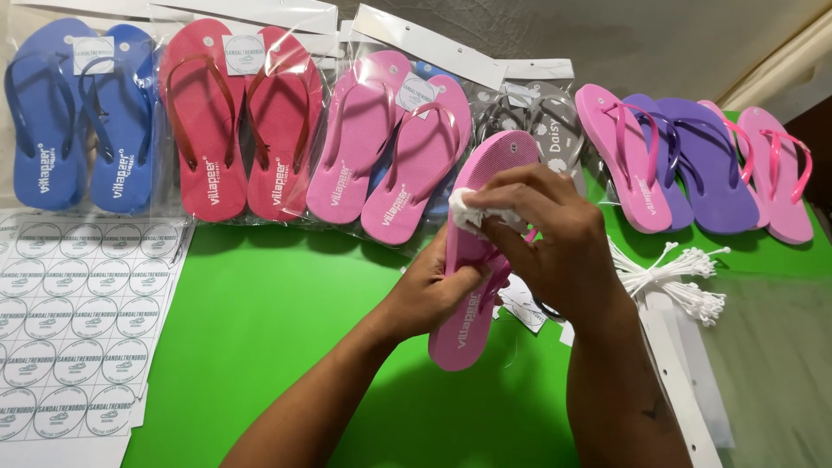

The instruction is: The person wipes the surface of several flip-flops with a white cloth and places them into plastic packaging.

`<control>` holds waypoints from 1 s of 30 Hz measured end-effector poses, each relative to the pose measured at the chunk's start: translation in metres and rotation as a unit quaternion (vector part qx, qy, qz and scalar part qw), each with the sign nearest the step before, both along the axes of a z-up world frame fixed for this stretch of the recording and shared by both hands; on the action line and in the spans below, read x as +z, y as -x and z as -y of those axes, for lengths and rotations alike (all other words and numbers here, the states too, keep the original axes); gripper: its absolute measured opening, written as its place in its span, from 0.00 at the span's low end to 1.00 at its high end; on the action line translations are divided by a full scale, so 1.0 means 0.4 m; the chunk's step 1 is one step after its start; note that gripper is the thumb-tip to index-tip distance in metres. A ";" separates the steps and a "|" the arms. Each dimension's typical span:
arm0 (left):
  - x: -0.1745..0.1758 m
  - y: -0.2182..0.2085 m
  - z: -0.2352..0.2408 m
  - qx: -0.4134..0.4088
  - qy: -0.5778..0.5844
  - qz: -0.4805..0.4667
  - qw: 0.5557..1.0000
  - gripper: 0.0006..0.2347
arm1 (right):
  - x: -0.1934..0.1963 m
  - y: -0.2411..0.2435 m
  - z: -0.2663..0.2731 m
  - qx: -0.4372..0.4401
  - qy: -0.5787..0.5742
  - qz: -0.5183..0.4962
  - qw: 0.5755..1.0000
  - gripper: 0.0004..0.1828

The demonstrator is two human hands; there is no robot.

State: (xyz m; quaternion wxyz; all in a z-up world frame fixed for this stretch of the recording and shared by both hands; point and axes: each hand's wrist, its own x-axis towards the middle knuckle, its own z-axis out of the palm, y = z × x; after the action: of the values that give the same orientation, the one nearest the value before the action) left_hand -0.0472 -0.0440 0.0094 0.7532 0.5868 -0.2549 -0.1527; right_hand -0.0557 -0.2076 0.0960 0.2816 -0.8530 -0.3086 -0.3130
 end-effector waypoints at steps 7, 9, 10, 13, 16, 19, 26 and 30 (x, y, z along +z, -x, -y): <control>0.064 0.033 0.001 -0.028 -0.020 -0.045 0.998 0.29 | -0.007 -0.024 0.028 -0.076 -0.059 -0.005 0.995 0.09; 0.052 0.034 0.004 -0.024 -0.026 -0.047 0.998 0.26 | -0.005 -0.025 0.032 -0.090 -0.071 -0.006 0.993 0.09; 0.046 0.034 0.006 -0.020 -0.031 -0.048 0.998 0.22 | -0.004 -0.025 0.034 -0.103 -0.082 -0.006 0.991 0.10; 0.020 0.033 0.009 -0.021 -0.036 -0.047 0.998 0.16 | -0.017 -0.037 0.049 -0.150 -0.115 0.000 0.982 0.06; 0.027 0.035 0.005 -0.029 -0.065 -0.007 0.997 0.20 | -0.042 -0.052 0.081 -0.202 -0.119 0.019 0.972 0.07; 0.014 0.032 0.006 -0.025 -0.055 -0.026 0.998 0.19 | -0.060 -0.066 0.105 -0.283 -0.105 0.068 0.951 0.09; 0.105 0.027 -0.022 0.080 0.153 -0.121 0.978 0.16 | -0.117 -0.080 0.150 -0.270 -0.069 -0.160 0.947 0.09; 0.059 -0.017 -0.029 0.173 0.191 -0.133 0.957 0.11 | -0.154 -0.098 0.129 -0.267 0.027 -0.291 0.918 0.10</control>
State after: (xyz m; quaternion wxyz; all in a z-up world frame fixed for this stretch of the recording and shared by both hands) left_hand -0.0404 -0.0325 0.0329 0.8932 0.4416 -0.0714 -0.0458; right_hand -0.0163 -0.2590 0.0345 0.2415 -0.9644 0.0175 -0.1062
